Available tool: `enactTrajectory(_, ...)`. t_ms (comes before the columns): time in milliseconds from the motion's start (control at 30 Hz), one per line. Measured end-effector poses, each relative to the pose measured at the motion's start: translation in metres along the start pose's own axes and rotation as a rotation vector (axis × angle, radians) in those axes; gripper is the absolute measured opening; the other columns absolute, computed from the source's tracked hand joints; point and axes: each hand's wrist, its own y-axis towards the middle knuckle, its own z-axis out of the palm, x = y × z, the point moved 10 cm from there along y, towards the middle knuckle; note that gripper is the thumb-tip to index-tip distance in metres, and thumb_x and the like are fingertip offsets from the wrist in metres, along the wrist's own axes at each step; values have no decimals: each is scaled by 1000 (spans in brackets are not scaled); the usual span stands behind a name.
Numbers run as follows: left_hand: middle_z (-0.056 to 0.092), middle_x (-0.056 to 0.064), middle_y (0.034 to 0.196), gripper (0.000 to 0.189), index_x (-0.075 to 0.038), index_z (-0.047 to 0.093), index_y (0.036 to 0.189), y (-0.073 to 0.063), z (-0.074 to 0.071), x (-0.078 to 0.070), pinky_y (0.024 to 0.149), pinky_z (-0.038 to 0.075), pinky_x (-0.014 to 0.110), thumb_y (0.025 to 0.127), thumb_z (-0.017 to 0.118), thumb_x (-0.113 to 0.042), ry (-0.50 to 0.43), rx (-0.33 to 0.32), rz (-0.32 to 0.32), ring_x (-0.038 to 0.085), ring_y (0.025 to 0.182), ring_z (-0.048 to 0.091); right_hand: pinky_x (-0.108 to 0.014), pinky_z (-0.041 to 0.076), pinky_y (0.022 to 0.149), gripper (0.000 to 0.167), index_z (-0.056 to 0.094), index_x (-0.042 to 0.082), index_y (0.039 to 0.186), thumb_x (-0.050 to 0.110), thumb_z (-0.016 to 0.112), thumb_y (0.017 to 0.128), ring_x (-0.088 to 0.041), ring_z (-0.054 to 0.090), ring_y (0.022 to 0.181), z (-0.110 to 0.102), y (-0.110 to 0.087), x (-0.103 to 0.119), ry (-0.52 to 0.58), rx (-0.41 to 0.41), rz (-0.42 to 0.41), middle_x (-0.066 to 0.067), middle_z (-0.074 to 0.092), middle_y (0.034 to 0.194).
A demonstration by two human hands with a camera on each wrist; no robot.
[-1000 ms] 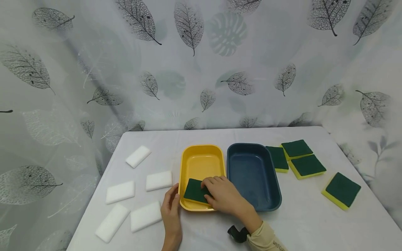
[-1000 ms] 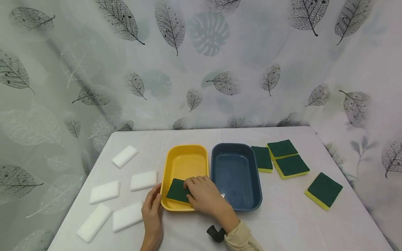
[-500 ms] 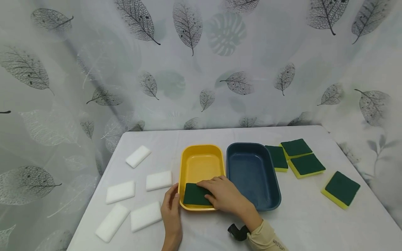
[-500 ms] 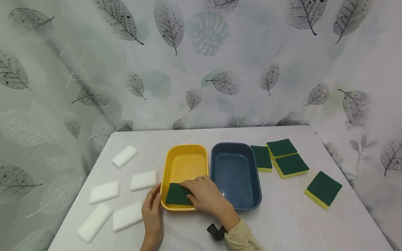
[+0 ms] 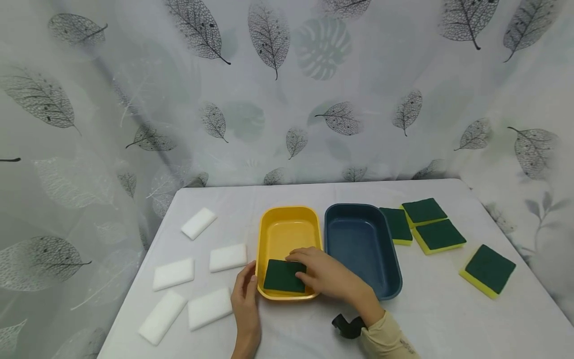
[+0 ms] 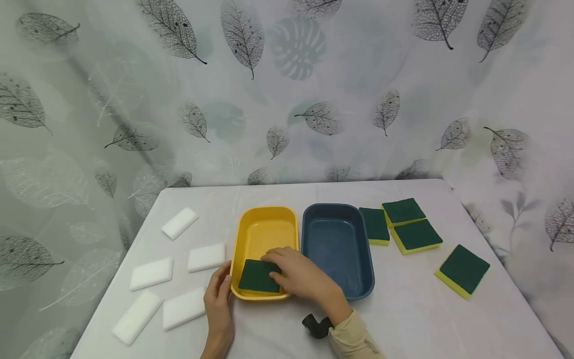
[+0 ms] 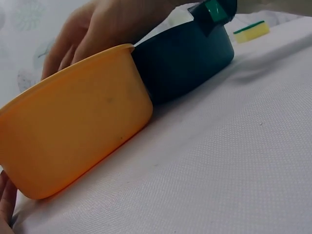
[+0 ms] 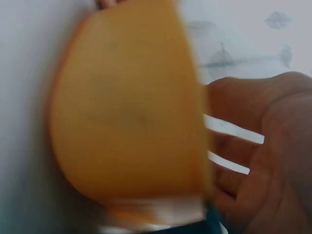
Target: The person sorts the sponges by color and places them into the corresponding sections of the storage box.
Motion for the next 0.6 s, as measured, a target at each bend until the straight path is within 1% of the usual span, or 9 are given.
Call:
enactTrajectory(100, 61, -3, 145, 36, -17, 59, 145, 0, 1, 1, 104, 44, 5, 111, 51, -29, 6, 3, -8, 2, 130, 55, -49, 49, 115, 39, 61, 19, 144, 22, 65, 105, -22, 56, 138, -14, -6, -5, 142, -14, 21, 2, 61, 147)
enactTrajectory(200, 60, -4, 145, 37, -17, 58, 145, -1, 1, 1, 104, 44, 5, 111, 51, -30, 6, 6, -17, 2, 130, 54, -50, 53, 109, 39, 60, 20, 143, 22, 64, 105, -25, 61, 130, -27, -11, -9, 224, -38, 20, -1, 64, 144)
enactTrajectory(300, 60, -3, 146, 37, -17, 58, 145, -1, 2, 1, 104, 44, 5, 111, 50, -30, 2, 6, -17, 2, 130, 55, -49, 56, 104, 38, 60, 22, 143, 21, 64, 105, -28, 63, 124, -36, -16, -14, 247, -60, 8, -2, 66, 140)
enactTrajectory(400, 60, -3, 145, 36, -18, 59, 145, -1, 1, 0, 104, 44, 5, 111, 50, -30, 1, 4, -14, 2, 130, 55, -48, 56, 104, 38, 60, 25, 142, 21, 65, 104, -27, 64, 123, -45, -21, -21, 256, -86, 8, 1, 67, 138)
enactTrajectory(500, 61, -4, 145, 35, -20, 60, 144, -1, 1, 0, 104, 44, 5, 111, 51, -29, 5, 0, -15, 2, 129, 55, -51, 55, 104, 38, 60, 27, 142, 22, 64, 105, -25, 64, 122, -55, -27, -29, 277, -122, 17, 3, 67, 139)
enactTrajectory(600, 61, -3, 145, 35, -20, 59, 144, -1, 1, -1, 104, 43, 4, 111, 51, -30, 12, 0, -14, 1, 129, 55, -55, 54, 106, 37, 61, 25, 142, 22, 64, 105, -24, 65, 124, -67, -35, -38, 300, -167, 32, 1, 66, 141)
